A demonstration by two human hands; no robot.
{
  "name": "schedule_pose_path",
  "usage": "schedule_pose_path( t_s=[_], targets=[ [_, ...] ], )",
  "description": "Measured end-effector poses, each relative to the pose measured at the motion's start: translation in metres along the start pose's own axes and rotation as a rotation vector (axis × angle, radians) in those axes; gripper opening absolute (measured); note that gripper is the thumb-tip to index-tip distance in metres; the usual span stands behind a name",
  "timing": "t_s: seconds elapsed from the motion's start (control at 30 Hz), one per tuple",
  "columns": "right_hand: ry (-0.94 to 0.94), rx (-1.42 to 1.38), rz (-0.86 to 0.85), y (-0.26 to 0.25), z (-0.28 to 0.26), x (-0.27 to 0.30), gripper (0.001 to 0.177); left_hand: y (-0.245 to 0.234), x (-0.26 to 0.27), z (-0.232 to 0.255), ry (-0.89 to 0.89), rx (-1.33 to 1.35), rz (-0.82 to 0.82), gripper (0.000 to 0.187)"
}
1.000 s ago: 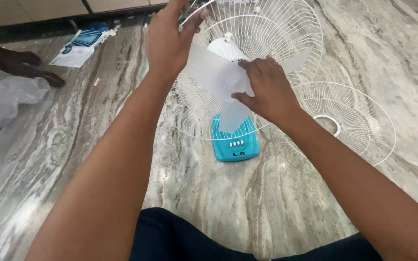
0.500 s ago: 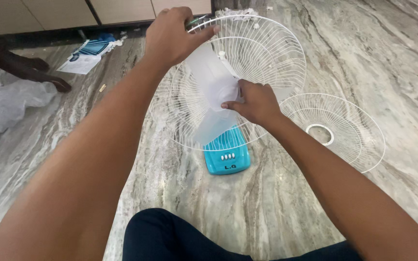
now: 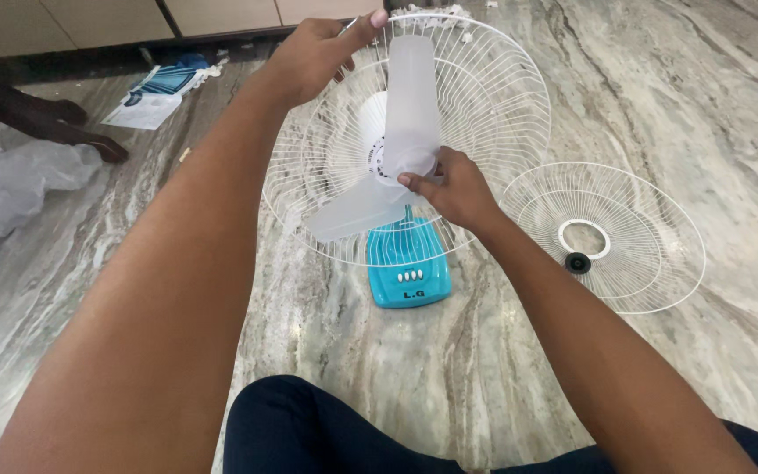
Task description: The person removes the front grill of a table fan, unscrews the central nut, and detaches the fan blades. They then remove the rear grill and use a screwdriver to loosen a screw on the motor housing.
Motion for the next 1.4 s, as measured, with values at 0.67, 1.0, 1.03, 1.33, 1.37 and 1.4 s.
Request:
schedule_pose_path(
  t_s=[0.67,1.0,1.03,1.33,1.37,1.4],
  targets=[
    [0.127,-0.304,-0.019,0.005,0.008,0.013,0.05,-0.003,0.018,0.016,-0.064,-0.054,0.097,0.096],
    [0.221,-0.386,0.013,0.006,0.004,0.03,0.057,-0.007,0.023,0.028,-0.081,-0.088,0.113,0.093],
    [0.201,-0.43,0.013,0.007,0.006,0.03,0.057,-0.007,0.023,0.028,-0.079,-0.076,0.107,0.092],
    [0.267,-0.471,0.052,0.011,0.017,0.029,0.051,-0.003,0.022,0.023,-0.02,-0.026,0.131,0.083],
    [0.255,-0.478,0.053,0.011,0.016,0.03,0.05,-0.001,0.021,0.023,0.009,-0.01,0.146,0.081],
    [0.243,-0.484,0.054,0.011,0.014,0.03,0.05,-0.001,0.021,0.022,0.038,0.006,0.161,0.079]
  ],
)
Point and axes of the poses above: each hand's wrist, its own x-axis away from the middle knuckle, its own y-axis out of the palm, z = x × y, the point moved 2 cm from there along -x, towards the middle knuckle, and after that the axes turned 9 degrees about -x, right-handed, at the moved point
